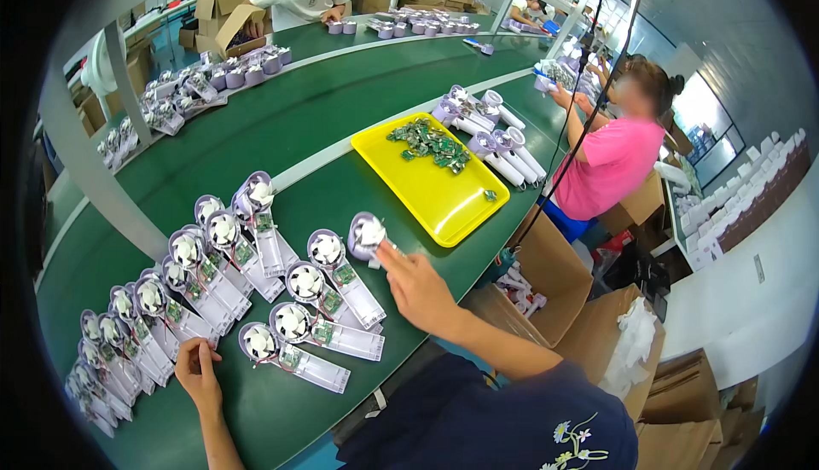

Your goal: Assembling portable electronic fans on an assembly line.

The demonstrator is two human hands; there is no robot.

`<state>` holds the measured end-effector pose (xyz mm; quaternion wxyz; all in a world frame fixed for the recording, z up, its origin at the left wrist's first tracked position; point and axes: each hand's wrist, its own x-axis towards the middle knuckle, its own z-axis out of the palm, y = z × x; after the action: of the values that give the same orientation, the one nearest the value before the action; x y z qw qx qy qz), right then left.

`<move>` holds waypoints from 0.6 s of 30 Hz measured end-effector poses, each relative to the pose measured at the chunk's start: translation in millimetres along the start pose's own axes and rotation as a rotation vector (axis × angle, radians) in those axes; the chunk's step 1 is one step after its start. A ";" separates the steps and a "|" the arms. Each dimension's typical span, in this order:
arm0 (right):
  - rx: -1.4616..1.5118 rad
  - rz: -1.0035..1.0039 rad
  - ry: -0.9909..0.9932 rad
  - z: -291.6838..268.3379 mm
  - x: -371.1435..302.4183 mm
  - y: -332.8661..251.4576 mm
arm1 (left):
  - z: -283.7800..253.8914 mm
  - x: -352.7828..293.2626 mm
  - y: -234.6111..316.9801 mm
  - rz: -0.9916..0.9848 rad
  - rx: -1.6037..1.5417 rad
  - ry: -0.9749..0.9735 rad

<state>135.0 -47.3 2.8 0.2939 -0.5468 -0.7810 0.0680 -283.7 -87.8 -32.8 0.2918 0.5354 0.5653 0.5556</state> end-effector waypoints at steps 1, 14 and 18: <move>0.014 0.022 -0.030 1.7 -4.5 -6.7 | -2.6 -1.5 1.0 0.015 -0.003 0.041; 0.661 -0.008 0.013 -77.2 -0.5 -31.2 | 138.0 -77.5 172.8 0.284 -1.203 -0.559; 1.335 0.654 0.334 -31.2 -11.8 -105.4 | 144.3 -84.4 180.3 0.104 -1.033 -0.406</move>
<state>68.5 -106.0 68.9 0.6414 -0.4595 -0.3175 0.5259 -77.9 -155.1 83.8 0.5916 0.4464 0.1246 0.6597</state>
